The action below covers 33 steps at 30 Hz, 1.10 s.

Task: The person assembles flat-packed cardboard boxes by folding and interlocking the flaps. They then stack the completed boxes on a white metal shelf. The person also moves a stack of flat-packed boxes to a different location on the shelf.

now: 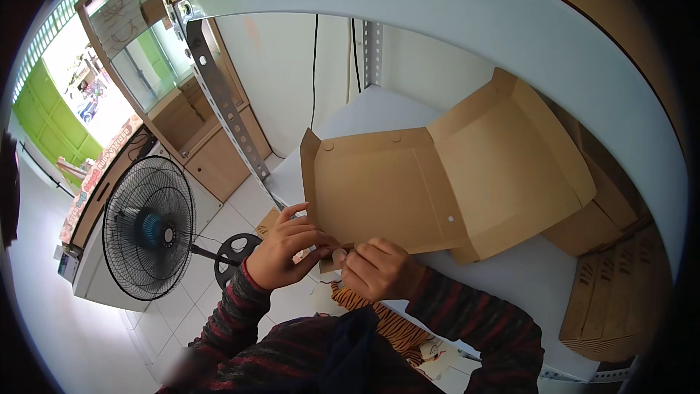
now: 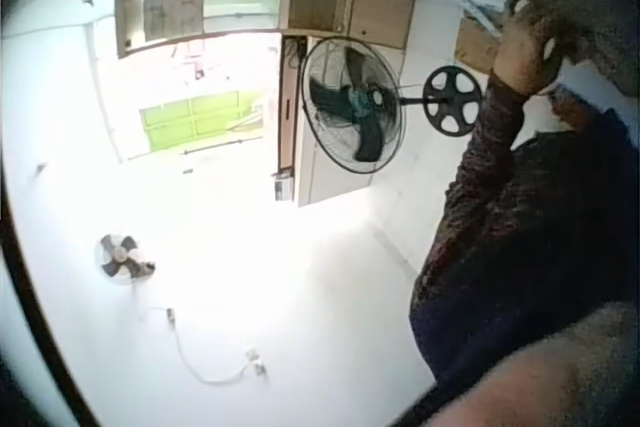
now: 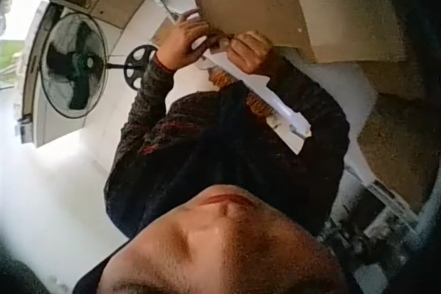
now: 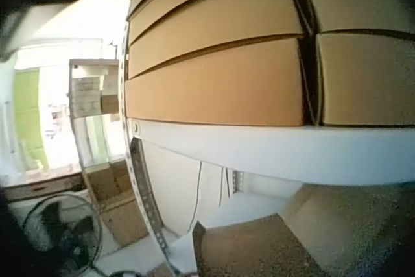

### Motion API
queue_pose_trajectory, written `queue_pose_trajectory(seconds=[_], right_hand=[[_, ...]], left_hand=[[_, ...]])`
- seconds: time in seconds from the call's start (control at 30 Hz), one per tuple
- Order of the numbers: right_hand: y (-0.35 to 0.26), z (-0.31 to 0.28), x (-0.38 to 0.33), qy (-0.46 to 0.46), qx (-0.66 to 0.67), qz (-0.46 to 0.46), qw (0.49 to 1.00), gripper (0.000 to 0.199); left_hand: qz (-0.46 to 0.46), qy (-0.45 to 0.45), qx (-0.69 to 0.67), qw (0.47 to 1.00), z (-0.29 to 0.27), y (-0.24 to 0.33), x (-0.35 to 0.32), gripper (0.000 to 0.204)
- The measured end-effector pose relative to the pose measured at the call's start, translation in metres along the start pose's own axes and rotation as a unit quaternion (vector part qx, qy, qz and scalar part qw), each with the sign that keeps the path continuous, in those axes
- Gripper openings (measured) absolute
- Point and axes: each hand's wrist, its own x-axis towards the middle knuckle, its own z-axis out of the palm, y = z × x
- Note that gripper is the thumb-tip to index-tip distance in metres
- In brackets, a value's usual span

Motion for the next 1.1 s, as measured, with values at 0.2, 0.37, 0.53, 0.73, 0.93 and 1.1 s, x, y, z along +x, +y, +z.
queue_pose_trajectory(seconds=[0.2,0.37,0.53,0.73,0.93,1.1], right_hand=[[-0.001,0.002,-0.002,0.003,0.009,0.017,1.000,0.004],[0.000,0.003,-0.002,0.009,0.025,0.055,0.998,0.007],[-0.003,0.004,0.000,-0.013,0.100,0.177,0.979,0.018],[0.004,-0.010,0.019,-0.037,0.180,0.269,0.945,0.024],[0.007,-0.003,0.012,-0.059,0.194,0.253,0.946,0.015],[0.002,0.003,0.007,-0.051,0.201,0.268,0.941,0.012]], left_hand=[[-0.010,-0.018,0.011,1.000,0.001,0.001,0.000,0.025],[0.018,-0.030,0.012,0.999,-0.002,-0.001,-0.003,0.030],[0.003,-0.009,0.016,1.000,0.001,0.003,-0.006,0.033],[-0.011,0.036,0.039,0.999,0.010,-0.001,-0.011,0.027],[-0.010,0.076,0.044,0.996,0.016,-0.001,-0.010,0.023],[-0.021,0.090,0.082,0.992,0.020,0.001,-0.008,0.016]])
